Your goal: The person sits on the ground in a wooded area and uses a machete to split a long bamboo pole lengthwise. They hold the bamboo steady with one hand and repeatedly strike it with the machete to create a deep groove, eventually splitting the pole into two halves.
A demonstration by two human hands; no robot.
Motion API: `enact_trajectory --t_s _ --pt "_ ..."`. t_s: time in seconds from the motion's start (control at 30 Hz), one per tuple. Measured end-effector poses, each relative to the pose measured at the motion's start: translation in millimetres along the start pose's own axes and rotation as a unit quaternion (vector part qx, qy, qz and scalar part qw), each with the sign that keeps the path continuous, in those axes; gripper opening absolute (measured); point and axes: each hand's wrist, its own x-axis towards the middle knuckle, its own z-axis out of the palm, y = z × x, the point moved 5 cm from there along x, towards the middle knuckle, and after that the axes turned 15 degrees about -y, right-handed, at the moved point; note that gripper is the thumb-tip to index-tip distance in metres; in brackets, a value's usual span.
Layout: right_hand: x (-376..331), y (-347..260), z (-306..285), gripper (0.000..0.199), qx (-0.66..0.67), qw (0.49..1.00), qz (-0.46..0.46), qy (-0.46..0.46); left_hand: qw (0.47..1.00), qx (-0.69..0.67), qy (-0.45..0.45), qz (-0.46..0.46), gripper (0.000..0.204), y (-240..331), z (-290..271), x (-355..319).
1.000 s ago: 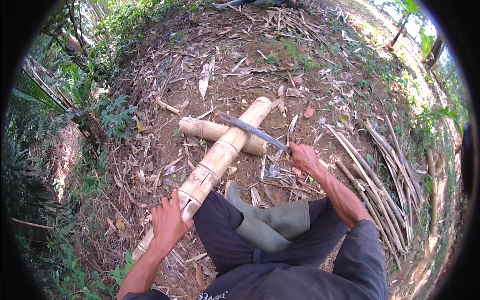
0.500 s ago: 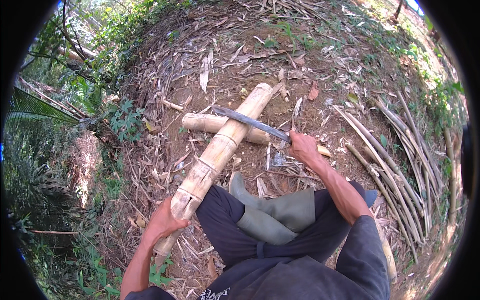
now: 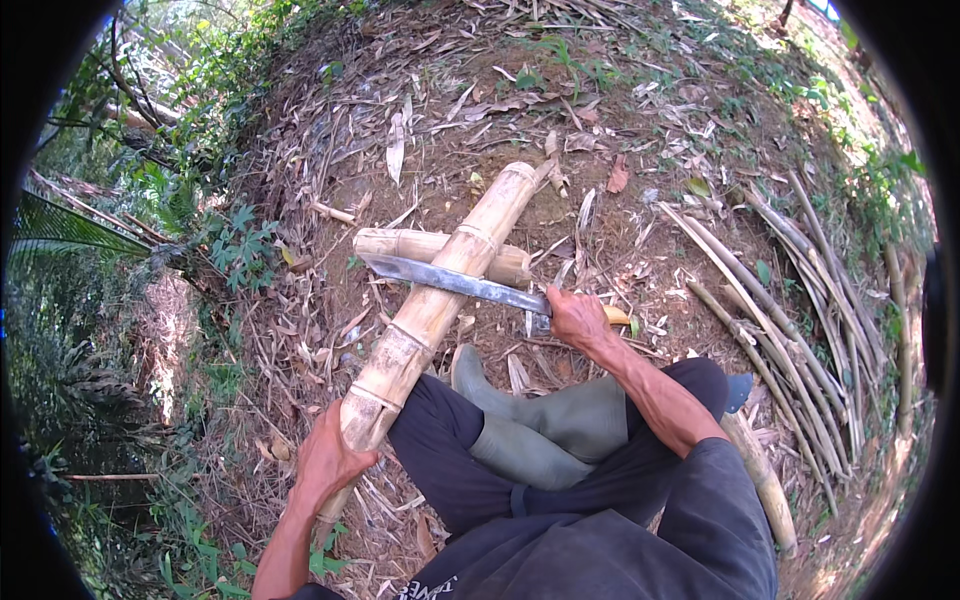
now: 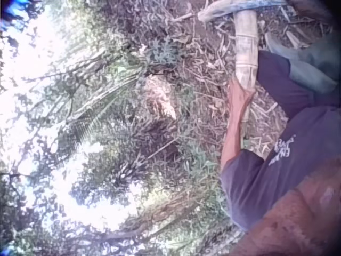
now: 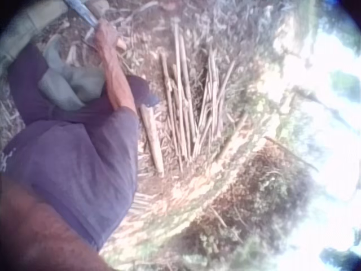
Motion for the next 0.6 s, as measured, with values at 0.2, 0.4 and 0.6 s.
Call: enact_trajectory --t_s 0.2,0.4,0.6 --pt "21 56 -7 0.016 0.094 0.987 0.127 -0.001 1.0 0.006 -0.012 -0.02 0.097 5 -1 1" --pt "12 37 12 0.015 0.045 0.997 0.069 0.005 0.999 0.029 0.01 -0.019 0.099 -6 5 2" --pt "5 28 17 0.014 0.04 0.998 0.045 0.007 0.999 -0.022 -0.016 -0.026 0.099 -2 1 0"
